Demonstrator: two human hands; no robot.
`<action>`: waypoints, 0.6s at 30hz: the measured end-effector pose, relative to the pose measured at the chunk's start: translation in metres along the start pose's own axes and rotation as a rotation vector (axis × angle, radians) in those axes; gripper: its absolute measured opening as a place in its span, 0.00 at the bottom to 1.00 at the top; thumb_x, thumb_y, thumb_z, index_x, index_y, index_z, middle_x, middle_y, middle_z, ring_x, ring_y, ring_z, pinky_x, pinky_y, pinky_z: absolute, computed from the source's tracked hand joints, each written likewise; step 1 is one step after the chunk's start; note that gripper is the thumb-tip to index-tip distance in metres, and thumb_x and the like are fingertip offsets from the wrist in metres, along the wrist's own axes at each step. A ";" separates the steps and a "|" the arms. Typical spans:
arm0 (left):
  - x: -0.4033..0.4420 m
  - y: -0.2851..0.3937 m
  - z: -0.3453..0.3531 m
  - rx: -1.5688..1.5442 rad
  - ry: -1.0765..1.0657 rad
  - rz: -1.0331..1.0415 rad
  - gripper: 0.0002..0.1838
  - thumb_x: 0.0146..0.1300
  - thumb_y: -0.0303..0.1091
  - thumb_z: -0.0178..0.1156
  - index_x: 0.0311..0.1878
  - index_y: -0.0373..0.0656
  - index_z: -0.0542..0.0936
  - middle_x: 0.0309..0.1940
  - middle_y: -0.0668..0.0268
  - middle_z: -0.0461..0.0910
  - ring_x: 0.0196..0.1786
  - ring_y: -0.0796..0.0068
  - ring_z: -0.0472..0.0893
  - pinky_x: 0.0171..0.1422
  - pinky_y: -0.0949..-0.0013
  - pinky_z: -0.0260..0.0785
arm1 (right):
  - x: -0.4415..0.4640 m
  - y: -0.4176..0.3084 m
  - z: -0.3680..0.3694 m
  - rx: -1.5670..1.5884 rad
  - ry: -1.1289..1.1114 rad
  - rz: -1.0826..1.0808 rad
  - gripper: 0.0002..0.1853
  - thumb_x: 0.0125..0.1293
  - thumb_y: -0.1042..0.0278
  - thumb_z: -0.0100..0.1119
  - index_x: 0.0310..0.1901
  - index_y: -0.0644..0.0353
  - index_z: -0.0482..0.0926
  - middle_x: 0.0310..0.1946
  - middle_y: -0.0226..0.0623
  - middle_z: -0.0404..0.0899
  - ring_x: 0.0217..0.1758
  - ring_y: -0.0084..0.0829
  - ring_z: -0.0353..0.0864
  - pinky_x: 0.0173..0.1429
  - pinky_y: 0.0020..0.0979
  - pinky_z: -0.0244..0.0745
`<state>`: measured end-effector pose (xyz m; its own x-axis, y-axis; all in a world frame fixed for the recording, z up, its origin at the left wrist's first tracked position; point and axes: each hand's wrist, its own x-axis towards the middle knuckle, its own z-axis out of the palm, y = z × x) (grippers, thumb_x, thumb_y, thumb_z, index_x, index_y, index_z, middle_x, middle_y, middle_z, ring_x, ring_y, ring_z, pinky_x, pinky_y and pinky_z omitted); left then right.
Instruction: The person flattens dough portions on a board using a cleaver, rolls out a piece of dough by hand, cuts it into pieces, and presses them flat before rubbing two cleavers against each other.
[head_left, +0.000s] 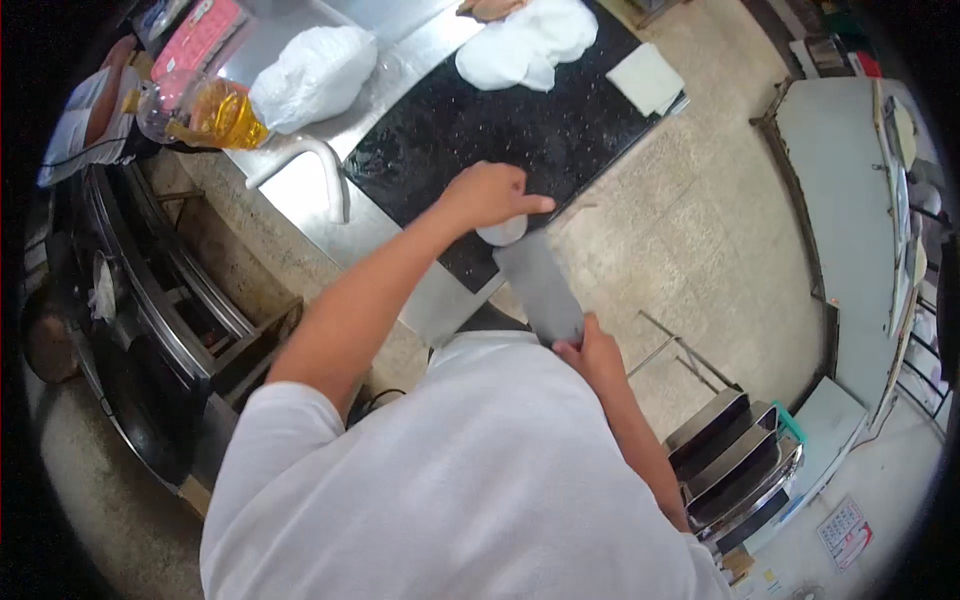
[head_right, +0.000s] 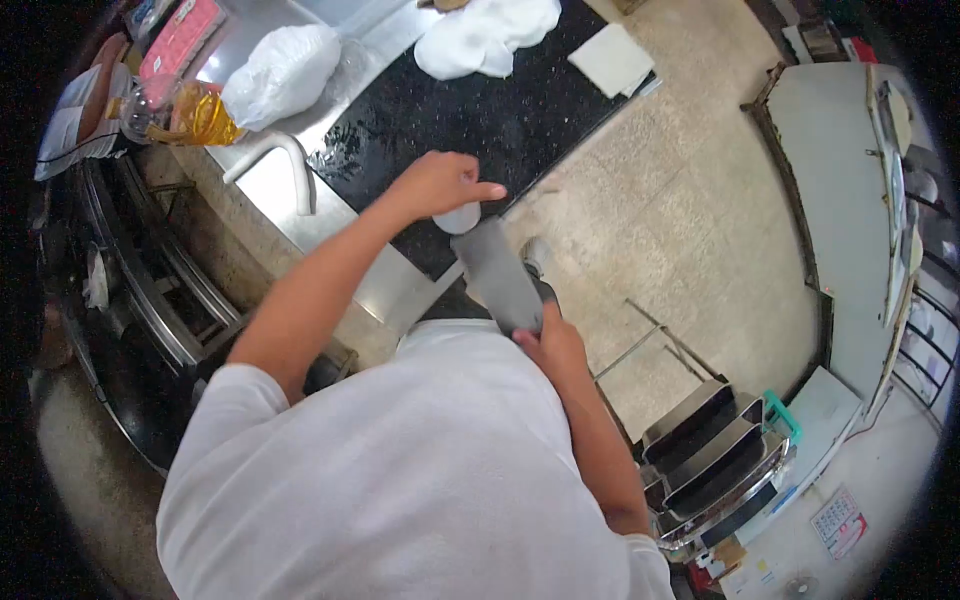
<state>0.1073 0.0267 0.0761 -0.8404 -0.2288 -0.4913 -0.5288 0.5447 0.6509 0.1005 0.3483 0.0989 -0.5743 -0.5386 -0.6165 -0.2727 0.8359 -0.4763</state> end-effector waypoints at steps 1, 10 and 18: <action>-0.010 -0.003 0.001 -0.050 0.118 -0.009 0.26 0.57 0.59 0.70 0.40 0.42 0.87 0.40 0.50 0.87 0.45 0.48 0.87 0.50 0.53 0.79 | -0.005 0.003 -0.004 -0.028 0.003 0.015 0.25 0.62 0.59 0.71 0.50 0.67 0.70 0.37 0.64 0.84 0.44 0.64 0.85 0.46 0.52 0.80; -0.030 -0.026 0.050 -0.224 0.711 0.167 0.17 0.65 0.35 0.68 0.55 0.41 0.84 0.38 0.54 0.87 0.36 0.57 0.86 0.42 0.61 0.77 | 0.142 -0.054 -0.053 -0.039 0.171 -0.287 0.17 0.67 0.64 0.66 0.46 0.67 0.72 0.37 0.62 0.84 0.41 0.63 0.84 0.44 0.56 0.77; -0.025 0.046 0.026 -0.492 0.598 0.069 0.18 0.71 0.30 0.64 0.62 0.42 0.83 0.38 0.69 0.83 0.37 0.85 0.76 0.43 0.76 0.72 | 0.148 -0.006 -0.066 -0.090 -0.358 -0.600 0.19 0.63 0.62 0.69 0.45 0.66 0.74 0.36 0.58 0.84 0.43 0.61 0.85 0.46 0.55 0.77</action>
<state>0.1071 0.0787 0.1034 -0.7208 -0.6798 -0.1356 -0.3471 0.1847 0.9194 -0.0336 0.2707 0.0522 -0.0200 -0.8980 -0.4396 -0.5348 0.3811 -0.7541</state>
